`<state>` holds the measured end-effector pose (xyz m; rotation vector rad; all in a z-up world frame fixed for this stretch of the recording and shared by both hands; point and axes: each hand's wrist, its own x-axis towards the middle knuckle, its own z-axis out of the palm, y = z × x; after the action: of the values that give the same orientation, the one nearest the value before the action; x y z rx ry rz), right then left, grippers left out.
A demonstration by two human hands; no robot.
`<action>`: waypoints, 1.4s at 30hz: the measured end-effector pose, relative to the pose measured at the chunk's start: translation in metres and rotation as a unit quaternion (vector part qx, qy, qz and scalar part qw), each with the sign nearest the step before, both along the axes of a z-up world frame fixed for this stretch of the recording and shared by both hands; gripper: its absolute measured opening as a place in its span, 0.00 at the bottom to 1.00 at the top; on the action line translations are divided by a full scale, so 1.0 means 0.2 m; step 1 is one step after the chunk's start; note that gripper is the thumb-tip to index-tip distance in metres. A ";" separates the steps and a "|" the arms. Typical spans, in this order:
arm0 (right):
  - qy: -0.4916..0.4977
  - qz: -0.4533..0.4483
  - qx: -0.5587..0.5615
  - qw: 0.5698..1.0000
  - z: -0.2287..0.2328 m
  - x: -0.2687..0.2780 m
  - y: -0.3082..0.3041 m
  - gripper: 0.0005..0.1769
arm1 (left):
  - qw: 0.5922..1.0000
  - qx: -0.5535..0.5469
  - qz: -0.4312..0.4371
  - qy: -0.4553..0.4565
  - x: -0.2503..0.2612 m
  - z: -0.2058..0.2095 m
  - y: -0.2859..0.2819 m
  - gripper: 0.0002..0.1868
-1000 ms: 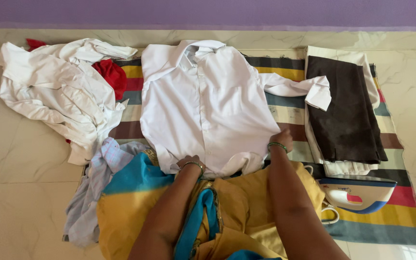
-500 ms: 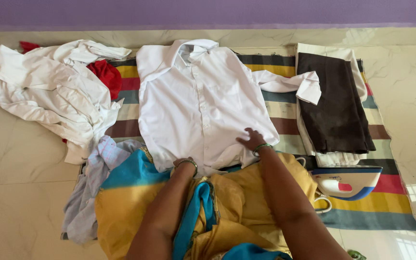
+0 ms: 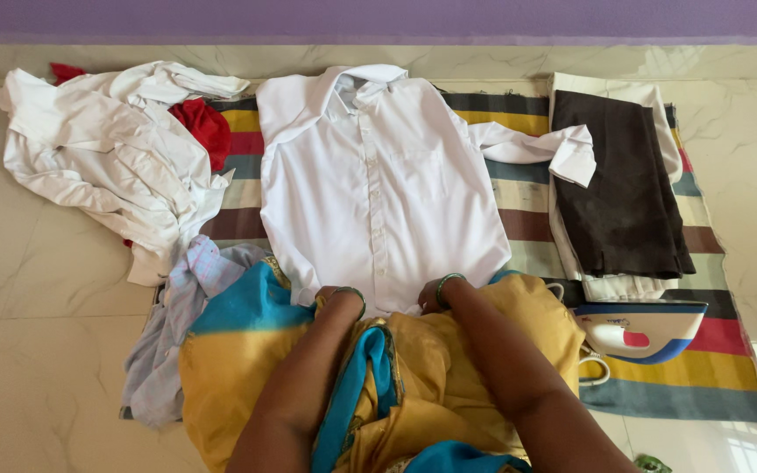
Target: The person irons a white shirt laid out on a striped mat on the floor. They use a blue and white iron to smooth the front, back, and sleeves of the shirt, periodically lifting and repositioning the garment to access different areas.
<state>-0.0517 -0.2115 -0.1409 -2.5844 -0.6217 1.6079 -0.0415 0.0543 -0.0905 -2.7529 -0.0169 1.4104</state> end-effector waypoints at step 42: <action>-0.251 -0.597 -0.126 0.752 0.21 0.24 -0.59 0.27 | 0.801 0.024 0.437 -0.408 0.57 0.17 0.58 0.45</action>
<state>-0.0041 -0.3296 -0.0996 -2.4951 1.1587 0.5556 0.0729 0.1695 -0.0557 -3.1440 -1.4546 0.0461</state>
